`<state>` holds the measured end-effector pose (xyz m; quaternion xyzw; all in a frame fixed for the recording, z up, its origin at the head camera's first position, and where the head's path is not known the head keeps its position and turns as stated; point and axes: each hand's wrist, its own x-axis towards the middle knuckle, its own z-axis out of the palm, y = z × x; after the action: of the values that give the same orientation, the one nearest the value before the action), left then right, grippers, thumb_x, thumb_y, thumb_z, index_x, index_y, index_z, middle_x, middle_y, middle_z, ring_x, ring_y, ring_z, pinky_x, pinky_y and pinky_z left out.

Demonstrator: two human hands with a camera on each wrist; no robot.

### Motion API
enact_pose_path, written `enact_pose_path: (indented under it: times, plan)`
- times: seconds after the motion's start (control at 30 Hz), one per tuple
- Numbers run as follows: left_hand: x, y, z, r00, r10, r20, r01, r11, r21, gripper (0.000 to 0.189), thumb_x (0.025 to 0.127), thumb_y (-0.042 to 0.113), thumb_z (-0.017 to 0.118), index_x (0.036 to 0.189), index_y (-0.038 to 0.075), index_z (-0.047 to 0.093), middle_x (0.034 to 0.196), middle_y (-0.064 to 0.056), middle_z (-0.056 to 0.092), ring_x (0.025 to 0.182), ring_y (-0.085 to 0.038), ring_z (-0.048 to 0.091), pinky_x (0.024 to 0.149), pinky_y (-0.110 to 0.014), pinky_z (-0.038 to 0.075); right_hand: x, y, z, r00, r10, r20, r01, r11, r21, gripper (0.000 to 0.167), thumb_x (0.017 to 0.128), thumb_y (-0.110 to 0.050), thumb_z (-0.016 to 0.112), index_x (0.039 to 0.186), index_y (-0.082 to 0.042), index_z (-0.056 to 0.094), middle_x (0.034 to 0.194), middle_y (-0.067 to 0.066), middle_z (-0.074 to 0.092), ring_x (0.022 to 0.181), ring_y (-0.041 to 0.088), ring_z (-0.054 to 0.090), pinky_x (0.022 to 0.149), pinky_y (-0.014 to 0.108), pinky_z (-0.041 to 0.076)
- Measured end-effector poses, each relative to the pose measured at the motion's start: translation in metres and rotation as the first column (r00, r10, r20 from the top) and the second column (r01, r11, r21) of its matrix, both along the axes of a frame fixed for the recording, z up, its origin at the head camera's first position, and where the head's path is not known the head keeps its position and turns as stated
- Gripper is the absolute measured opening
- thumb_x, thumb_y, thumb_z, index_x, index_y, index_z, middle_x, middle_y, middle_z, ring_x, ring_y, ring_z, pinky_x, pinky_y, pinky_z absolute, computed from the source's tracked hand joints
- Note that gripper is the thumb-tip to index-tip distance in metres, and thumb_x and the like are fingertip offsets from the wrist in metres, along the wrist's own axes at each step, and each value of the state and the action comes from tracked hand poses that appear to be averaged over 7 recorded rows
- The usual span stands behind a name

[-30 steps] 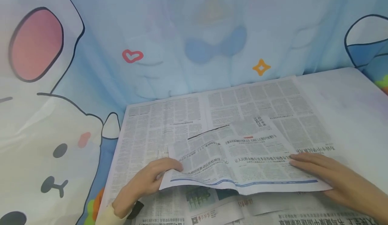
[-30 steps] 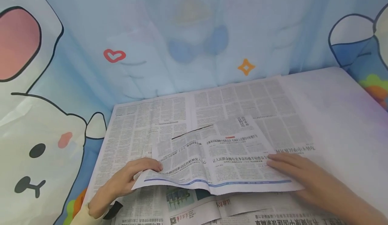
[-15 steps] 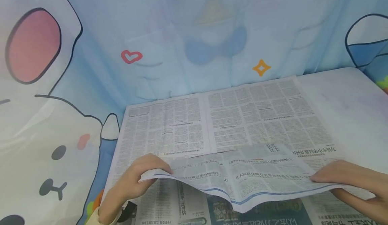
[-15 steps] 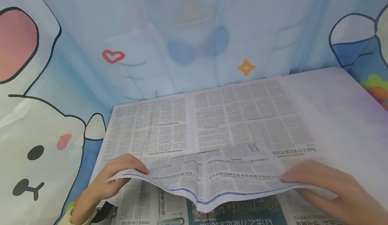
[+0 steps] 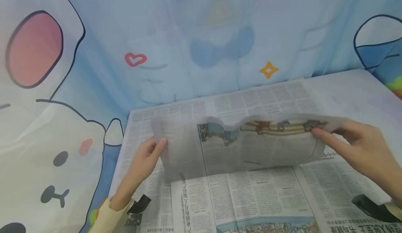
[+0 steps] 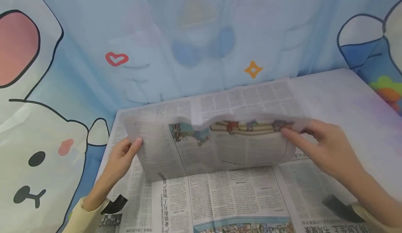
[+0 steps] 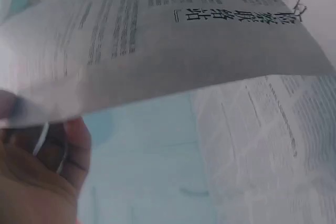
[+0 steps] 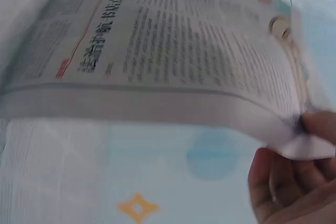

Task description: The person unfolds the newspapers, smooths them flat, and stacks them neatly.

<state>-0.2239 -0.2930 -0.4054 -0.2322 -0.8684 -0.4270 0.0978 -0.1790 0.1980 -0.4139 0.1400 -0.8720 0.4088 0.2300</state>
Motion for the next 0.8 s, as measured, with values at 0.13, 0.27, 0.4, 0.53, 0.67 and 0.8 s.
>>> enact_pose_path:
  times: [0.13, 0.27, 0.4, 0.53, 0.67, 0.8]
  plan:
    - [-0.024, 0.012, -0.013, 0.976, 0.025, 0.216, -0.047, 0.994, 0.096, 0.031, 0.109, 0.027, 0.044, 0.119, 0.006, 0.065, 0.102, -0.013, 0.07, 0.084, -0.014, 0.065, 0.075, -0.03, 0.052, -0.04, -0.004, -0.003, 0.969, -0.009, 0.248, 0.034, 0.995, -0.095, 0.022, 0.098, -0.024, 0.066, 0.118, -0.014, 0.067, 0.096, -0.025, 0.065, 0.084, -0.009, 0.06, 0.07, 0.007, 0.041]
    - [-0.025, 0.015, -0.028, 0.906, 0.016, 0.422, -0.087, 0.985, 0.149, 0.045, 0.108, 0.041, 0.041, 0.136, 0.009, 0.058, 0.121, -0.015, 0.07, 0.102, -0.021, 0.071, 0.087, -0.034, 0.054, -0.05, -0.002, -0.024, 0.91, 0.072, 0.408, -0.023, 0.992, -0.124, 0.039, 0.103, -0.034, 0.057, 0.138, -0.016, 0.056, 0.107, -0.024, 0.067, 0.094, -0.006, 0.064, 0.078, 0.012, 0.047]
    - [-0.01, 0.01, -0.043, 0.845, 0.009, 0.535, -0.111, 0.981, 0.158, 0.049, 0.106, 0.045, 0.044, 0.138, 0.009, 0.056, 0.125, -0.014, 0.069, 0.104, -0.02, 0.068, 0.089, -0.032, 0.051, -0.039, 0.004, -0.048, 0.857, 0.155, 0.492, -0.107, 0.987, -0.124, 0.044, 0.105, -0.033, 0.054, 0.143, -0.013, 0.052, 0.113, -0.017, 0.071, 0.096, -0.001, 0.069, 0.076, 0.024, 0.056]
    - [0.005, -0.001, -0.054, 0.801, -0.045, 0.597, -0.014, 0.995, 0.095, 0.046, 0.106, 0.039, 0.049, 0.14, 0.008, 0.054, 0.124, -0.014, 0.068, 0.1, -0.018, 0.067, 0.085, -0.03, 0.051, -0.026, 0.008, -0.07, 0.784, 0.246, 0.57, -0.199, 0.969, -0.146, 0.045, 0.105, -0.032, 0.053, 0.145, -0.011, 0.051, 0.125, 0.006, 0.071, 0.096, 0.007, 0.072, 0.073, 0.032, 0.059]
    - [0.011, -0.01, -0.063, 0.725, -0.125, 0.677, 0.109, 0.992, 0.066, 0.046, 0.105, 0.033, 0.053, 0.142, 0.006, 0.053, 0.121, -0.015, 0.071, 0.095, -0.02, 0.072, 0.079, -0.029, 0.056, -0.016, 0.013, -0.088, 0.729, 0.293, 0.619, -0.246, 0.956, -0.162, 0.047, 0.105, -0.031, 0.055, 0.143, -0.004, 0.052, 0.127, 0.019, 0.067, 0.091, 0.01, 0.073, 0.07, 0.032, 0.059]
    - [0.016, -0.014, -0.073, 0.673, -0.121, 0.73, 0.11, 0.992, 0.062, 0.044, 0.102, 0.027, 0.058, 0.139, 0.003, 0.056, 0.101, -0.016, 0.076, 0.069, -0.016, 0.067, 0.062, -0.024, 0.053, -0.013, 0.022, -0.099, 0.66, 0.387, 0.644, -0.312, 0.921, -0.233, 0.044, 0.105, -0.026, 0.053, 0.136, 0.005, 0.053, 0.114, 0.016, 0.074, 0.083, 0.016, 0.074, 0.066, 0.034, 0.06]
